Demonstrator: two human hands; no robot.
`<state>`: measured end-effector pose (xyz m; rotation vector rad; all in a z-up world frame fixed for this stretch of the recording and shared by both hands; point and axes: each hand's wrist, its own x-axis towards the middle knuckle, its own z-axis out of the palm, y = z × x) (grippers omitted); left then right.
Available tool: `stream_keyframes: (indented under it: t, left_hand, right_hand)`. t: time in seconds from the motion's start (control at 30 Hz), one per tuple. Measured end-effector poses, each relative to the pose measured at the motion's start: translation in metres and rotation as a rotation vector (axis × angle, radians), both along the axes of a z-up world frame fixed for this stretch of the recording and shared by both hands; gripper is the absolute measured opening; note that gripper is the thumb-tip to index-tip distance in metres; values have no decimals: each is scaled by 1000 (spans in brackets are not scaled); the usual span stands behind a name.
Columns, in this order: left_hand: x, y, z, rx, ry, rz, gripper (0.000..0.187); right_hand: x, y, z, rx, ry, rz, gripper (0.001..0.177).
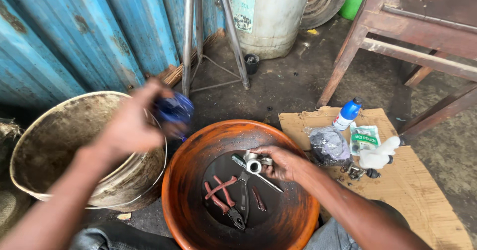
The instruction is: The person disassembles a metal mechanical part over a basin, using a screwdriver and pliers to remove components. They rinse the part and tools with water from a plastic bottle, then reassemble the part and place the tools on a nearby cardboard sheet.
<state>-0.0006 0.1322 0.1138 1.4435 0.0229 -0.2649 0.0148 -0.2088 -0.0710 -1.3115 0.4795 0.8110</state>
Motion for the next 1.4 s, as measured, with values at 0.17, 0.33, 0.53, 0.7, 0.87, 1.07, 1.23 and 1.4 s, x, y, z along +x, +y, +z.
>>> stream_keyframes:
  t: [0.17, 0.33, 0.53, 0.7, 0.87, 1.07, 1.23, 1.4]
  left_hand:
    - [-28, -72, -45, 909, -426, -394, 99]
    - [-53, -121, -76, 985, -168, -594, 128]
    - [-43, -129, -120, 728, -250, -525, 82]
    - [-27, -113, -152, 504, -244, -322, 58]
    - [-15, -100, -145, 581, -202, -273, 54]
    - [-20, -106, -133, 692, -209, -299, 45]
    - [-8, -98, -145, 621, -39, -272, 39]
    - [-3, -88, -124, 941, -144, -375, 42]
  right_hand:
    - [0, -1, -3, 186, 30, -133, 30]
    - [2, -8, -23, 184, 23, -175, 34]
    - [-2, 2, -46, 78, -24, -4, 32]
    - [-10, 10, -32, 38, -63, 161, 53]
    - [-3, -6, -58, 198, -215, 408, 84]
    - [-27, 26, -70, -251, -410, 477, 85]
    - [-25, 4, -51, -539, -520, 598, 80]
    - [-14, -35, -17, -698, -668, 558, 90]
